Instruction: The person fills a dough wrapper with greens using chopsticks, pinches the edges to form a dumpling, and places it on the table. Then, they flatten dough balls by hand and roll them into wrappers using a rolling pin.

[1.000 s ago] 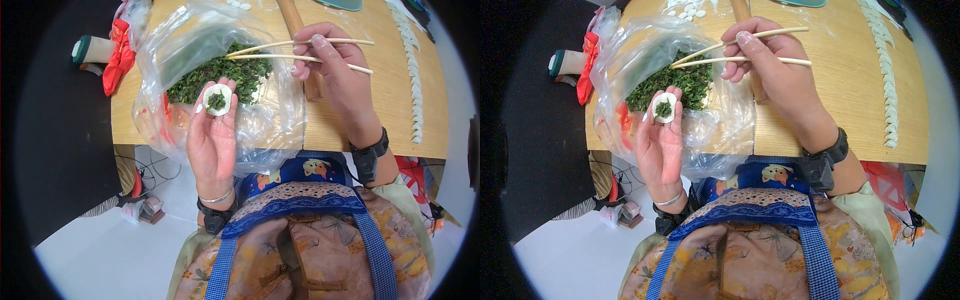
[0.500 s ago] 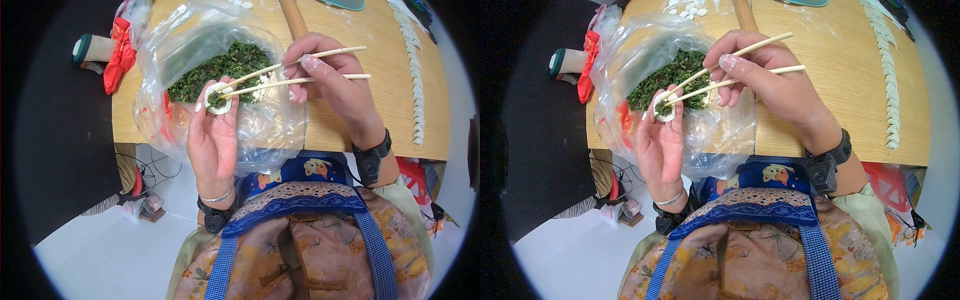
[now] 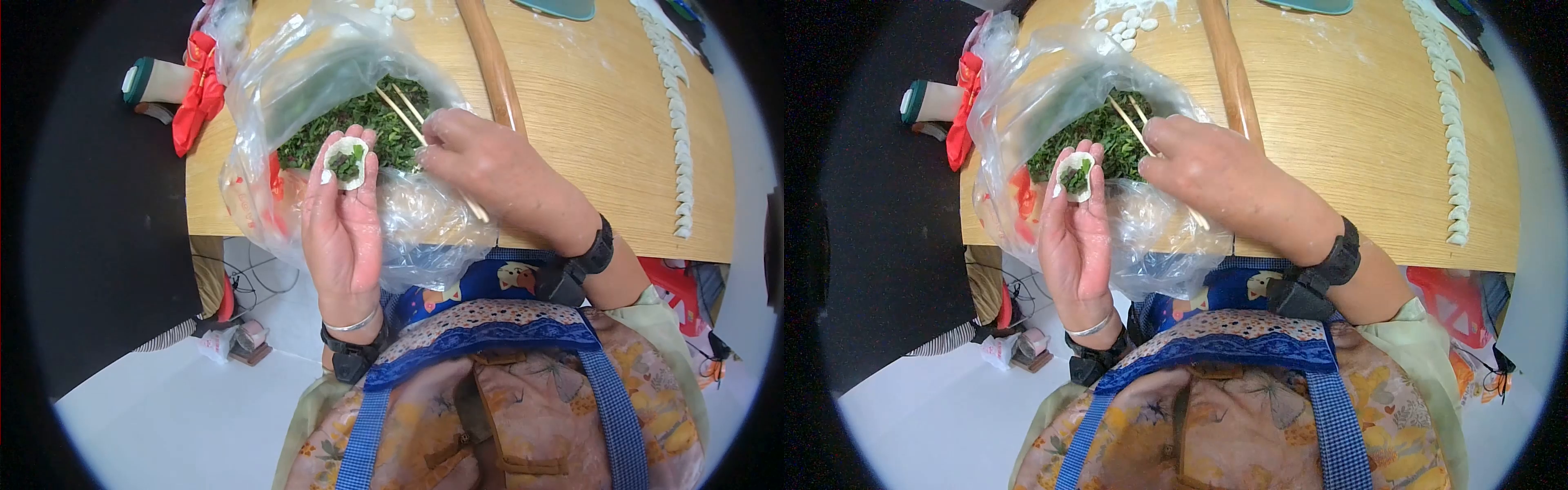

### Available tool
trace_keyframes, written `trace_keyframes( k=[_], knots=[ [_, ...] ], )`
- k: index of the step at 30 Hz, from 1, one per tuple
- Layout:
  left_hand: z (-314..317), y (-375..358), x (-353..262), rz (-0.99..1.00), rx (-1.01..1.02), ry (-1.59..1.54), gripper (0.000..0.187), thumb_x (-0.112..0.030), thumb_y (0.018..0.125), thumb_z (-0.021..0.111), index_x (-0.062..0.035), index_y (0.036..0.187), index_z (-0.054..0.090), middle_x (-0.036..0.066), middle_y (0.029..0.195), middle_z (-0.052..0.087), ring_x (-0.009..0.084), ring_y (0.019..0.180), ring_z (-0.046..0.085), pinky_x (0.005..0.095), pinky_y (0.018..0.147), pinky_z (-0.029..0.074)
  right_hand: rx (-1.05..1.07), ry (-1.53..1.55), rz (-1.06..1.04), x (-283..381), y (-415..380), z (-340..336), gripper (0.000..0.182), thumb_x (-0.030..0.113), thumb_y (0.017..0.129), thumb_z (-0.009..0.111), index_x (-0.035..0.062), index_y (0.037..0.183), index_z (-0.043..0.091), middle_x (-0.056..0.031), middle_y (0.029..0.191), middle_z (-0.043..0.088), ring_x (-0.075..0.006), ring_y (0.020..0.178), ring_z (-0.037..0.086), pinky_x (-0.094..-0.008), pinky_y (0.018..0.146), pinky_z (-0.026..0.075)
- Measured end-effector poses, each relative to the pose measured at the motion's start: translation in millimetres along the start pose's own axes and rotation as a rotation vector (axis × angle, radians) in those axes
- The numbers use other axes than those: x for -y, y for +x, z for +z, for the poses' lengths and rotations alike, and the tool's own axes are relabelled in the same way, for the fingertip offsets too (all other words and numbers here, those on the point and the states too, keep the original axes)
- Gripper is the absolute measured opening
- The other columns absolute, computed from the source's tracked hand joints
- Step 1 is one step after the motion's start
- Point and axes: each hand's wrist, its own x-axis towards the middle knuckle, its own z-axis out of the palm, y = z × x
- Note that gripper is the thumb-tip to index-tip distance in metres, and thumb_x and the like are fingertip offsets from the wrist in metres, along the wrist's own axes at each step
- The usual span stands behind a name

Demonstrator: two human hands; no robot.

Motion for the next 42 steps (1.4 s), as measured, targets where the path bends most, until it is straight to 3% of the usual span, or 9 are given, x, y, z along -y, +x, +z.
trace_keyframes(
  k=[3, 8, 17, 21, 29, 33, 35, 38, 42],
  knots=[
    [6.4, -0.9, -0.8, -0.032, 0.01, -0.013, 0.045, -0.01, 0.106, 0.043, 0.0129, 0.144, 0.037, 0.03, 0.146, 0.046, 0.0397, 0.137, 0.047, 0.0439, 0.116, 0.044, -0.025, -0.071, -0.035, 2.1, 3.7, 1.6, 0.017, 0.006, 0.083, 0.059, 0.0032, 0.1, 0.065, -0.0105, 0.096, 0.058, -0.029, 0.093, 0.061, -0.0387, 0.077, 0.052],
    [19.8, -3.2, 1.3, -0.153, 0.046, -0.155, 0.046, -0.009, 0.105, 0.039, 0.0134, 0.144, 0.036, 0.031, 0.146, 0.045, 0.0364, 0.135, 0.05, 0.045, 0.116, 0.043, -0.278, 0.092, 0.021, 6.1, 9.8, -1.3, 0.023, 0.007, 0.083, 0.062, 0.0042, 0.105, 0.069, -0.01, 0.105, 0.064, -0.031, 0.097, 0.061, -0.04, 0.082, 0.051],
    [30.7, -6.7, 5.2, -0.138, 0.055, 0.142, 0.043, -0.001, 0.102, 0.039, 0.0139, 0.142, 0.039, 0.026, 0.142, 0.051, 0.0299, 0.128, 0.057, 0.0413, 0.113, 0.047, -0.241, 0.094, -0.019, 6.3, 8.6, 1.8, 0.015, 0.006, 0.081, 0.064, 0.0019, 0.095, 0.067, -0.0105, 0.106, 0.064, -0.032, 0.1, 0.06, -0.0408, 0.084, 0.051],
    [28.0, -6.6, 5.0, -0.164, 0.056, 0.196, 0.048, -0.003, 0.1, 0.044, 0.0125, 0.145, 0.039, 0.021, 0.144, 0.05, 0.0253, 0.131, 0.054, 0.0383, 0.111, 0.047, -0.247, 0.072, -0.036, 6.9, 9.4, 1.8, 0.015, 0.007, 0.079, 0.066, 0.0015, 0.094, 0.066, -0.0099, 0.105, 0.064, -0.0313, 0.101, 0.06, -0.0403, 0.083, 0.051],
    [22.9, -6.8, 1.5, -0.23, 0.173, -0.158, 0.05, -0.014, 0.101, 0.039, 0.0102, 0.145, 0.039, 0.025, 0.145, 0.049, 0.0302, 0.134, 0.051, 0.0433, 0.115, 0.041, -0.303, 0.013, -0.119, 9.9, 11.2, -1.6, 0.015, 0.01, 0.072, 0.067, 0.0041, 0.086, 0.065, -0.007, 0.095, 0.064, -0.0279, 0.096, 0.063, -0.0401, 0.079, 0.052],
    [25.0, -8.2, 1.6, -0.258, 0.224, -0.251, 0.048, -0.014, 0.103, 0.039, 0.0105, 0.144, 0.039, 0.025, 0.146, 0.049, 0.0294, 0.133, 0.052, 0.0424, 0.114, 0.043, -0.305, 0.03, -0.135, 8.1, 10.7, -0.9, 0.015, 0.009, 0.071, 0.067, 0.0042, 0.085, 0.065, -0.0064, 0.093, 0.064, -0.0268, 0.094, 0.063, -0.0387, 0.077, 0.052],
    [31.4, -10.1, 4.1, -0.194, 0.111, 0.021, 0.044, -0.011, 0.104, 0.044, 0.0093, 0.144, 0.042, 0.022, 0.141, 0.054, 0.0264, 0.127, 0.057, 0.0391, 0.108, 0.048, -0.342, 0.06, -0.136, 6.5, 10.4, 1.8, 0.015, 0.009, 0.07, 0.067, 0.0042, 0.084, 0.064, -0.0065, 0.091, 0.063, -0.0266, 0.092, 0.063, -0.0374, 0.073, 0.052],
    [27.0, -9.6, 6.5, -0.172, 0.114, 0.178, 0.046, -0.008, 0.101, 0.054, 0.0092, 0.142, 0.045, 0.016, 0.134, 0.059, 0.0216, 0.122, 0.06, 0.0353, 0.105, 0.05, -0.301, 0.099, -0.111, 7.9, 9.2, -2.5, 0.015, 0.01, 0.07, 0.068, 0.0041, 0.083, 0.063, -0.0065, 0.09, 0.063, -0.0266, 0.09, 0.063, -0.0366, 0.073, 0.052],
    [25.0, -9.6, 8.2, -0.171, 0.099, 0.164, 0.043, -0.003, 0.098, 0.056, 0.0065, 0.14, 0.049, 0.013, 0.128, 0.063, 0.0187, 0.116, 0.063, 0.0325, 0.101, 0.052, -0.329, 0.107, -0.105, 9.8, 10.1, -1.3, 0.015, 0.01, 0.069, 0.068, 0.0042, 0.082, 0.062, -0.0063, 0.089, 0.063, -0.0265, 0.089, 0.063, -0.0366, 0.073, 0.053]
  ],
)
